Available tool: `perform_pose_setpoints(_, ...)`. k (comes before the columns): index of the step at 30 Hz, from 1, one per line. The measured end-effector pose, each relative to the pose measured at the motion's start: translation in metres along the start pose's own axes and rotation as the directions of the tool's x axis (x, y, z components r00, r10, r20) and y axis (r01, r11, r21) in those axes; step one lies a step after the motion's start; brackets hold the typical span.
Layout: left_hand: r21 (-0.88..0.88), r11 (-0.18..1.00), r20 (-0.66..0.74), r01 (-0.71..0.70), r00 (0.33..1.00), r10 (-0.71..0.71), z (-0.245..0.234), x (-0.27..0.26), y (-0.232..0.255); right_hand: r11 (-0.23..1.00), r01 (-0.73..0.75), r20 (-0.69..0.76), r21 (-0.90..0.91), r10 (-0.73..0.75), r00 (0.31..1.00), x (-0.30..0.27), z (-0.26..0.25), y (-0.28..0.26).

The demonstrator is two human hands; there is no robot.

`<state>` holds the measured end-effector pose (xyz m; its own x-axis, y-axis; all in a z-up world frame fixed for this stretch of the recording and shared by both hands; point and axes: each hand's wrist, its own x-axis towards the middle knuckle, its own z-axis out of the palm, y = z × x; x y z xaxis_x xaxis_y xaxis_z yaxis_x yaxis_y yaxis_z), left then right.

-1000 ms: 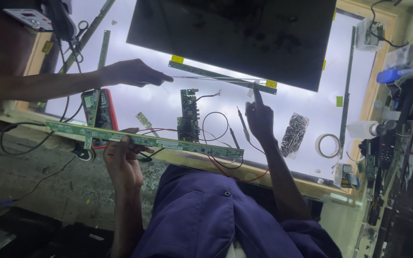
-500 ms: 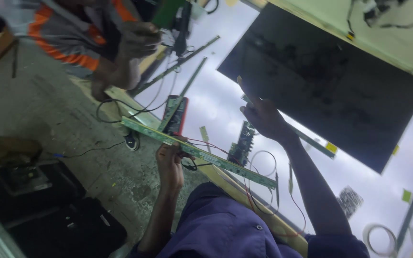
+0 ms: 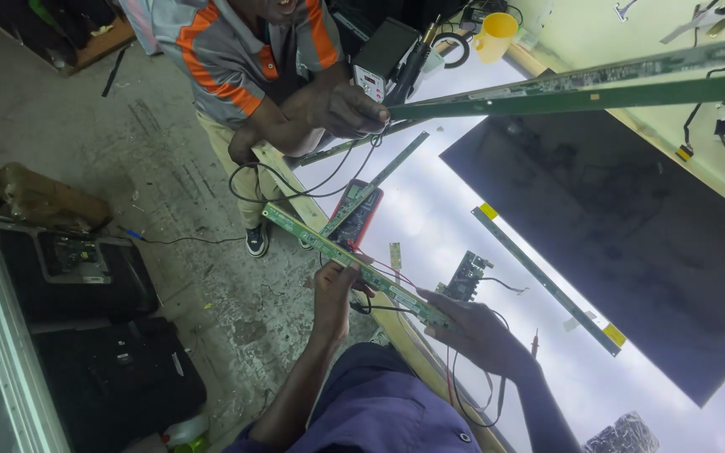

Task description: The person handles a long green circuit board, connects it to a multimeter, and tests it against a TV screen. They then connect a ribbon cable to the board and the screen, causing the screen to light up.

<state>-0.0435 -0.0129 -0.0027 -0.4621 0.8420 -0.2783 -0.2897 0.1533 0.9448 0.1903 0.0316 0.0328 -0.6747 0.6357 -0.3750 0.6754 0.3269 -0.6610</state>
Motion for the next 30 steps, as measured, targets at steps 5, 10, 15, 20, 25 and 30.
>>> perform_pose_setpoints(5, -0.066, 0.998, 0.142, -0.006, 0.990, 0.015, 0.013, -0.003, -0.016, 0.990, -0.134, -0.209, 0.038, 0.139, 0.968, -0.031, 0.032, 0.008)
perform_pose_setpoints(10, 0.037, 0.999, 0.230, 0.036, 0.972, -0.043, 0.028, -0.014, -0.010, 0.958, -0.234, -0.357, 0.164, 0.278, 0.892, -0.057, 0.059, 0.017)
perform_pose_setpoints(15, 0.201, 0.978, 0.385, 0.059, 0.913, -0.134, 0.035, -0.022, -0.010, 0.850, -0.413, -0.286, 0.326, 0.505, 0.814, -0.076, 0.088, 0.035)
perform_pose_setpoints(20, 0.300, 0.953, 0.473, 0.053, 0.859, -0.196, 0.040, -0.028, -0.001, 0.860, -0.381, -0.372, 0.339, 0.494, 0.786, -0.088, 0.109, 0.043)
perform_pose_setpoints(25, 0.316, 0.947, 0.535, 0.062, 0.813, -0.232, 0.044, -0.031, 0.004, 0.877, -0.339, -0.446, 0.340, 0.468, 0.763, -0.098, 0.117, 0.035)
perform_pose_setpoints(30, 0.445, 0.894, 0.495, 0.045, 0.820, -0.288, 0.042, -0.030, -0.005, 0.877, -0.361, -0.506, 0.317, 0.478, 0.718, -0.105, 0.124, 0.031)
